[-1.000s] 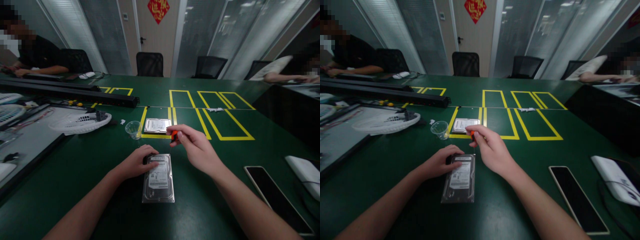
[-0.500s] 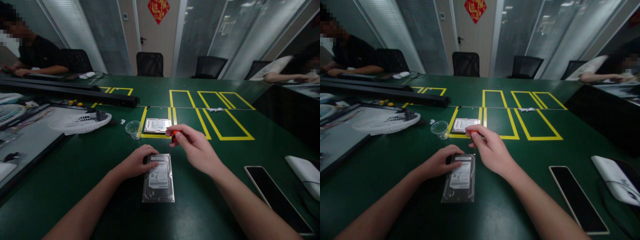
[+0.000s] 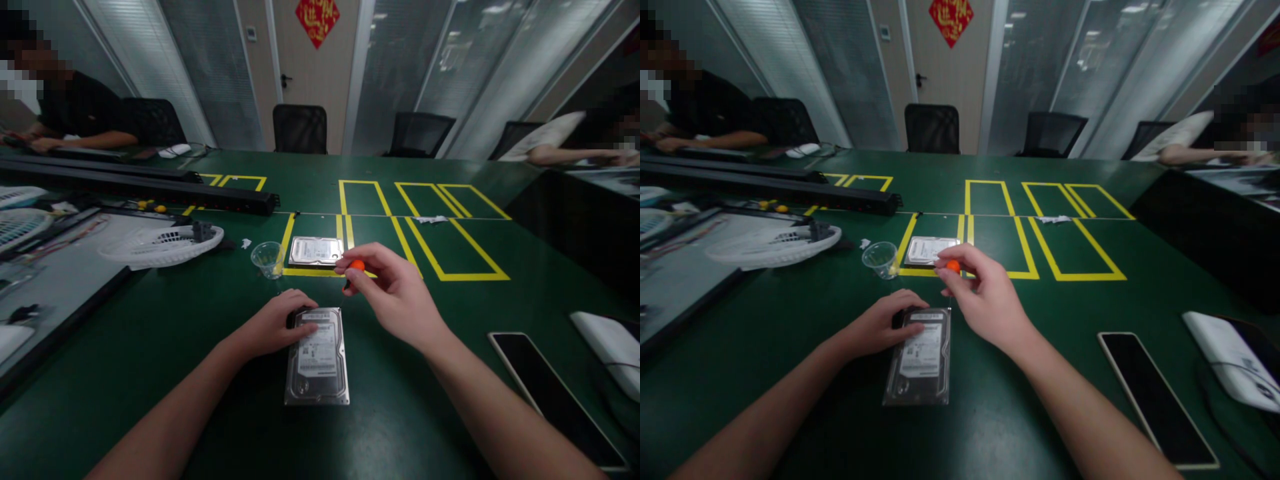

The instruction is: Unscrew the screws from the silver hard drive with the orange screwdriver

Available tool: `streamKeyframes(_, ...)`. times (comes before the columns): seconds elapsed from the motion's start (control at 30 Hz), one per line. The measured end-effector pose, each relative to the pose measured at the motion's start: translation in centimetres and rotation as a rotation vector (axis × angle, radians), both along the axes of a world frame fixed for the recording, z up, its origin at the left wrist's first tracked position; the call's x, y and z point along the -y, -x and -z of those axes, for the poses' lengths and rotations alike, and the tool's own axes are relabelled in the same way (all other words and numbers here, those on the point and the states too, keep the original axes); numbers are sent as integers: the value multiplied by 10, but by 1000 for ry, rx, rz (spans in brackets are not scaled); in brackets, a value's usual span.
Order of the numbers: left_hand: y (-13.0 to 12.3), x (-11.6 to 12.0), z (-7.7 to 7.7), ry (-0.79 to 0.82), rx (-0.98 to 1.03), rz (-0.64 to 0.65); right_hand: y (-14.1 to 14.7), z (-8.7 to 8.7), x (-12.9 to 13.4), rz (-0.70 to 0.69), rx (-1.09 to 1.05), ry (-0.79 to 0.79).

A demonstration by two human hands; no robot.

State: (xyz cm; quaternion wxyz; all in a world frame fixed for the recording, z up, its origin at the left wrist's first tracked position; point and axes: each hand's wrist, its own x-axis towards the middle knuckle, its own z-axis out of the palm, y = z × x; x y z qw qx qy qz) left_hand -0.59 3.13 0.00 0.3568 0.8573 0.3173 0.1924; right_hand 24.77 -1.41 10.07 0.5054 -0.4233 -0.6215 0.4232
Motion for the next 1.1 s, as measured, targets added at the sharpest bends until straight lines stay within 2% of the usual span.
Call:
streamKeyframes(0.23,1,0,2,-16,-12,-6,-3,6,-4,-36,45,-15)
streamKeyframes(0.47,1,0,2,-11,-1,-1,0,2,-1,36,-24,17)
streamKeyframes(0.8,1,0,2,-21,-8,-2,-3,3,-3,-28,55,-14)
streamKeyframes(1.1,1,0,0,-8,-8,-3,0,2,-1,37,-2,0)
